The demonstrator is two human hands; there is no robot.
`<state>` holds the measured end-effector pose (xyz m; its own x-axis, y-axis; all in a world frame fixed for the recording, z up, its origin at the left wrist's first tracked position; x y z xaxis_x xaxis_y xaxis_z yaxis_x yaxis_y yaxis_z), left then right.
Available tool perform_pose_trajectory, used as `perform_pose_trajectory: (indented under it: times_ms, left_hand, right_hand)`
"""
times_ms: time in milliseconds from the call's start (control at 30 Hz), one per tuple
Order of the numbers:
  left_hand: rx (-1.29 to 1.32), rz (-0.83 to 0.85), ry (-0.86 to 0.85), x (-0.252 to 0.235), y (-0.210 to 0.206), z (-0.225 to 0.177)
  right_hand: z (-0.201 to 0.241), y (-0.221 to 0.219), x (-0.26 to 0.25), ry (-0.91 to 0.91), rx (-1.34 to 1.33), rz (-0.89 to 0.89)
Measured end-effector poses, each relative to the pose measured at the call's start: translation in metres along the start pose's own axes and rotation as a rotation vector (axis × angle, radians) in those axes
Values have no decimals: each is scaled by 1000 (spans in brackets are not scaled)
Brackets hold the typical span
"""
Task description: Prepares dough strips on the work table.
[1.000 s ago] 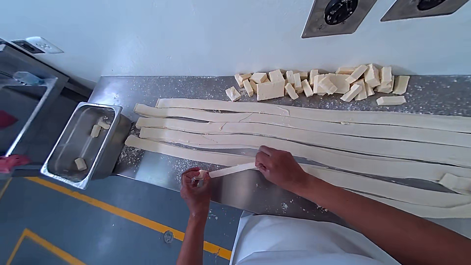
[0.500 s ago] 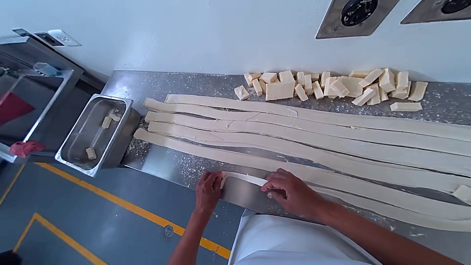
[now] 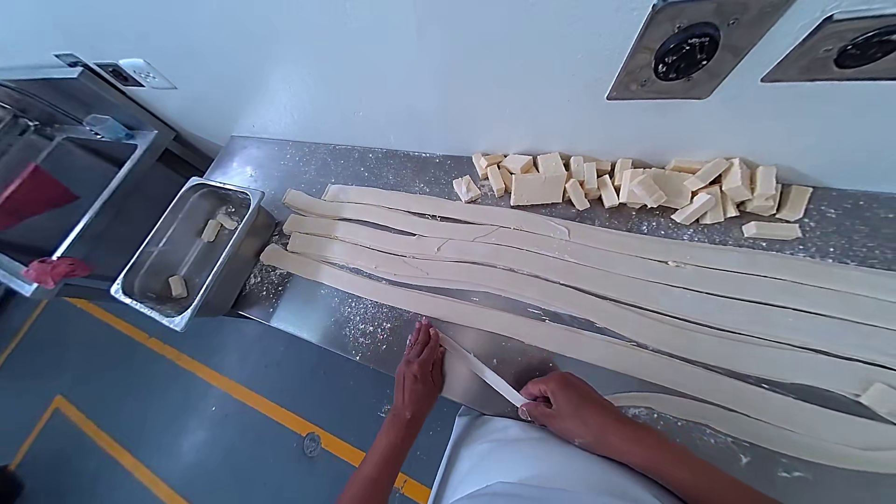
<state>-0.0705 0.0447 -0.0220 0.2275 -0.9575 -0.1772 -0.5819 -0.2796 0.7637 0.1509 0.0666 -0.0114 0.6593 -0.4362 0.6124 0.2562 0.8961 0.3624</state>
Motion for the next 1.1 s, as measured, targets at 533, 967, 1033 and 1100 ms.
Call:
perform_pose_trajectory:
  times_ms: [533, 967, 1033, 1100]
  left_hand:
    - [-4, 6, -46, -5, 1, -16]
    - [28, -93, 1, -6, -6, -7]
    - [18, 12, -68, 0, -10, -17]
    - [59, 71, -47, 0, -4, -16]
  right_hand:
    - [31, -13, -6, 321, 246, 88]
    - [35, -10, -4, 550, 125, -58]
    - [33, -9, -3, 538, 92, -63]
    - [31, -11, -5, 508, 71, -15]
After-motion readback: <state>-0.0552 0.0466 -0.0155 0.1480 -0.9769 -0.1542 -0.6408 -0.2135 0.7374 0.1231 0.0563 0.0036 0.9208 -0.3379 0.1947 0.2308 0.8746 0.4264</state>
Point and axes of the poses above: each hand's wrist, its own x-axis away from the middle knuckle, its own y-axis out of the back of the hand, z = x × y, the point moved 8 cm from there along -x, towards the middle knuckle, and after that the axes turned 7 degrees about y, right-handed, at the moved point
